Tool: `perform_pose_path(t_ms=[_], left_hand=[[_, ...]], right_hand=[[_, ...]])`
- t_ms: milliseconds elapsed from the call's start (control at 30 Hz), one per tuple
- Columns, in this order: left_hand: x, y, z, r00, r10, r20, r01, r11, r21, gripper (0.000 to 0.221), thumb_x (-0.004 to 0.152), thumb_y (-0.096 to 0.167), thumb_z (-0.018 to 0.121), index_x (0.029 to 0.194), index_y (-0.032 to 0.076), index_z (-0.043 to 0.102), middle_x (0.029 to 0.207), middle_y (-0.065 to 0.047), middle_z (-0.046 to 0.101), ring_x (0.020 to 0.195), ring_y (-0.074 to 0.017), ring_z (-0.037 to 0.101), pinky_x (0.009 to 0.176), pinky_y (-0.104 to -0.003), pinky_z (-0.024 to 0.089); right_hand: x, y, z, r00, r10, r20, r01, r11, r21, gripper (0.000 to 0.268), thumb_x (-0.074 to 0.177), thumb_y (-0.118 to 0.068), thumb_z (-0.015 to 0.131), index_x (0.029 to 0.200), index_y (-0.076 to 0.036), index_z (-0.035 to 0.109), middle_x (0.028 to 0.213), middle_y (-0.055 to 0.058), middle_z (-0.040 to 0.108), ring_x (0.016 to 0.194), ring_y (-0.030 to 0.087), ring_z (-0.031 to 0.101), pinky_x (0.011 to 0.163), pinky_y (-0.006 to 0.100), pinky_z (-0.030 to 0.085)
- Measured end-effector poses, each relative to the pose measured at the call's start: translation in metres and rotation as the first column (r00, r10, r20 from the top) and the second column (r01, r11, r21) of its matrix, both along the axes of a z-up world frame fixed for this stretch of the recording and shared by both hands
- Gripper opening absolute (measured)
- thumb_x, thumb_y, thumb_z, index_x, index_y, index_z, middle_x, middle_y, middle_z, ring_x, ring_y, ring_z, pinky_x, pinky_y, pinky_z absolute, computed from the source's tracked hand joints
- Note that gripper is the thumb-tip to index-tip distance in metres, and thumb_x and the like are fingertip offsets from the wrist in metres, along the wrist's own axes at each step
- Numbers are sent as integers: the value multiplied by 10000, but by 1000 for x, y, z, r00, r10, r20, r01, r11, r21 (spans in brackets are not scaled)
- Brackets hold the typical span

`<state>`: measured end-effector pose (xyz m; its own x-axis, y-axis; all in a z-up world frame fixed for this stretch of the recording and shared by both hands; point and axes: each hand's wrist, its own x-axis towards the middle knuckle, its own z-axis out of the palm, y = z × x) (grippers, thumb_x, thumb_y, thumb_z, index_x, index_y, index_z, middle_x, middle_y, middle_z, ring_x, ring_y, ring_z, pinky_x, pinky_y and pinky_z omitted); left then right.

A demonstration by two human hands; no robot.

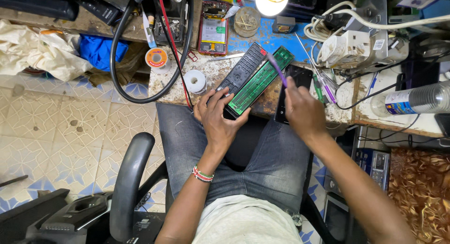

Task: The person cleans the internal circuit board and contacts of a television remote control using a toothbrush and a liquid solution, then tests the circuit board with multimeter probes before reassembling the remote casing.

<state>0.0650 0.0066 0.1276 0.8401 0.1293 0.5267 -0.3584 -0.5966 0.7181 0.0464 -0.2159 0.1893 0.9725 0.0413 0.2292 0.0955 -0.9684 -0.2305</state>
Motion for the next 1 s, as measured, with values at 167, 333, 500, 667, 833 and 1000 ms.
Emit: perform_pose_path(t_ms=[167,333,500,667,833,1000], left_hand=[[-2,0,10,999,-28,-18,27,1000,-10,546,632,372,984,1075,139,767,1194,6,744,1235,-268,559,1196,-499,253],[-1,1,12,999,-29,-21,29,999,-15,555,622,385,989,1073,149,769,1195,10,743,1235,-271,563,1192,-488,277],[-3,2,9,999,-25,-22,25,1000,0,556,635,389,984,1080,134,769,1199,5,741,1241,-274,554,1205,-501,232],[2,1,6,999,-38,-14,38,999,-1,548,637,382,981,1078,139,766,1216,17,735,1253,-266,550,1208,-497,207],[-1,2,4,999,-18,-34,18,1000,17,549,652,421,975,1082,150,768,1215,35,734,1263,-250,546,1199,-507,186],[-1,0,2,1000,-9,5,9,1000,9,535,644,422,983,1063,164,773,1202,34,743,1233,-252,565,1194,-488,217]], right_hand=[[1,-16,-11,998,-35,56,39,996,-82,368,1077,-152,541,1404,-38,665,803,168,663,619,312,687,491,403,565],[-25,7,1,991,128,-31,-130,985,-114,411,1036,-206,566,1434,-143,644,781,127,691,549,289,695,445,409,588],[-17,-12,-11,991,59,120,-24,962,-273,398,1058,-225,586,1441,-132,634,771,124,660,535,310,691,445,439,576],[-38,-1,-12,983,173,65,-147,945,-292,383,1018,-238,571,1387,-186,660,728,19,635,504,187,653,417,298,558],[-63,9,-19,959,271,76,-242,932,-271,396,972,-261,579,1355,-245,678,662,31,602,486,229,650,419,384,552],[-75,14,-16,972,184,148,-125,933,-338,408,974,-238,613,1377,-231,679,645,-11,551,465,187,613,417,322,530]])
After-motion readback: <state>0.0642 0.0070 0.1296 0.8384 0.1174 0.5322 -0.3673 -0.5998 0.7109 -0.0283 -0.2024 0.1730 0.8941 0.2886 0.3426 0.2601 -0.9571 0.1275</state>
